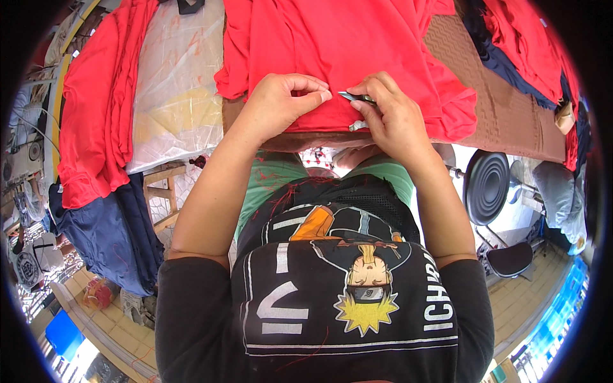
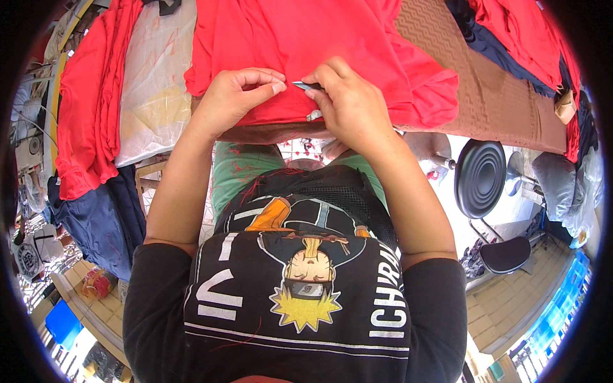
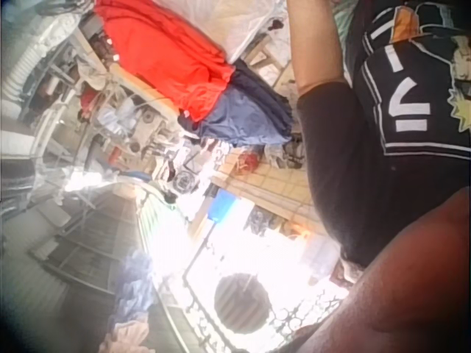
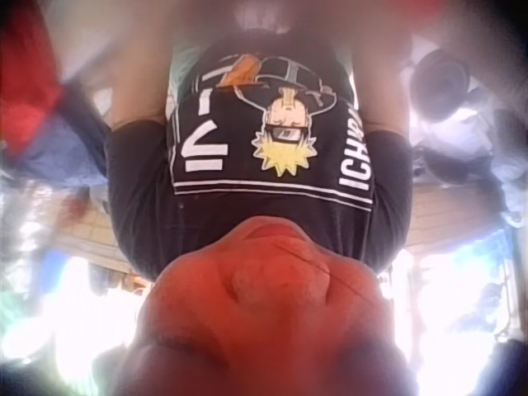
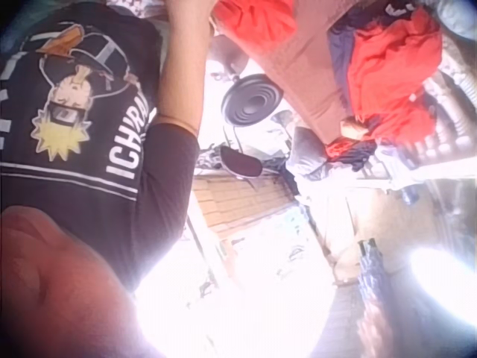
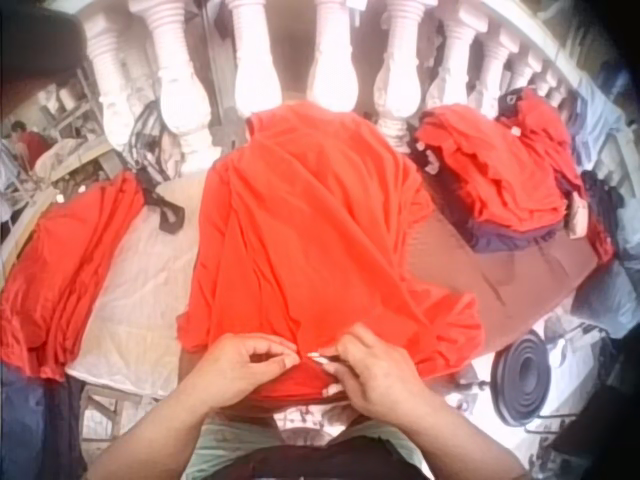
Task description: The person uses shears to trim excess threads from labels and seams on red garments.
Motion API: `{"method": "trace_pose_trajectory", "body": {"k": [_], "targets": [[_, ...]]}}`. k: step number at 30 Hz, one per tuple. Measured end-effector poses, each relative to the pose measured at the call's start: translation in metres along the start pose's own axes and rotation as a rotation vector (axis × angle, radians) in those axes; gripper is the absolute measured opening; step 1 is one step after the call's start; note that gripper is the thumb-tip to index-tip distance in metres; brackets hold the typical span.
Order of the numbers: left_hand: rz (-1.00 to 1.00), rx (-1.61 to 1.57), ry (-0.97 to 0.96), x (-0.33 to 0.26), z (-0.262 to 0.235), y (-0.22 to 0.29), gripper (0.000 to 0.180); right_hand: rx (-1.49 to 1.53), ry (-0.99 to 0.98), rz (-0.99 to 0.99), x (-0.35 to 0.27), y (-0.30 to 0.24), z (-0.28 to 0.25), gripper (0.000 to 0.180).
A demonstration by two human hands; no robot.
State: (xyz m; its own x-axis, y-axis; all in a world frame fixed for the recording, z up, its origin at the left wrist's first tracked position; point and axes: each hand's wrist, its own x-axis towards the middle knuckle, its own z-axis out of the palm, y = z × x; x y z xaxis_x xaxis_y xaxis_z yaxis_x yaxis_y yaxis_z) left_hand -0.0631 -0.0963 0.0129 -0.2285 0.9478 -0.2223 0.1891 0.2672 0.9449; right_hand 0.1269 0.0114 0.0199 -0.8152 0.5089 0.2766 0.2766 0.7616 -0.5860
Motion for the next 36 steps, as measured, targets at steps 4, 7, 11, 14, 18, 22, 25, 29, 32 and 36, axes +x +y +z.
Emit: {"method": "trace_pose_trajectory", "body": {"k": [4,7,11,14,18,22,25,29,32,36], "targets": [[0.003,-0.003,-0.011,-0.001,0.000,0.002,0.019,0.009,-0.003,-0.011,0.001,-0.001,0.003,0.013],[0.001,-0.015,-0.014,0.000,-0.001,0.000,0.019,0.004,-0.004,-0.021,0.002,-0.002,0.006,0.013],[0.005,-0.010,-0.018,0.000,-0.001,0.000,0.019,-0.045,-0.004,-0.037,0.004,-0.002,0.007,0.013],[0.010,-0.015,-0.026,0.000,-0.002,0.000,0.019,-0.041,0.016,-0.019,0.005,0.000,0.006,0.012],[0.024,-0.041,-0.027,-0.001,-0.002,-0.001,0.020,-0.051,0.055,-0.041,0.009,-0.001,0.008,0.012],[0.171,0.126,0.075,-0.013,-0.006,0.002,0.019,-0.047,0.065,-0.048,0.016,-0.001,0.011,0.012],[0.119,0.248,-0.059,-0.065,-0.058,0.018,0.017,-0.046,0.125,-0.032,0.017,0.008,0.005,0.012],[-0.460,0.886,-0.013,-0.173,-0.152,-0.006,0.021,0.041,0.240,0.037,0.023,0.016,-0.011,0.014],[-0.922,1.313,0.353,-0.196,-0.161,0.023,0.030,0.047,0.263,0.018,0.027,0.010,-0.015,0.018],[-0.121,0.890,0.487,-0.144,-0.131,0.020,0.028,0.141,0.219,0.062,0.023,-0.004,-0.016,0.020]]}}
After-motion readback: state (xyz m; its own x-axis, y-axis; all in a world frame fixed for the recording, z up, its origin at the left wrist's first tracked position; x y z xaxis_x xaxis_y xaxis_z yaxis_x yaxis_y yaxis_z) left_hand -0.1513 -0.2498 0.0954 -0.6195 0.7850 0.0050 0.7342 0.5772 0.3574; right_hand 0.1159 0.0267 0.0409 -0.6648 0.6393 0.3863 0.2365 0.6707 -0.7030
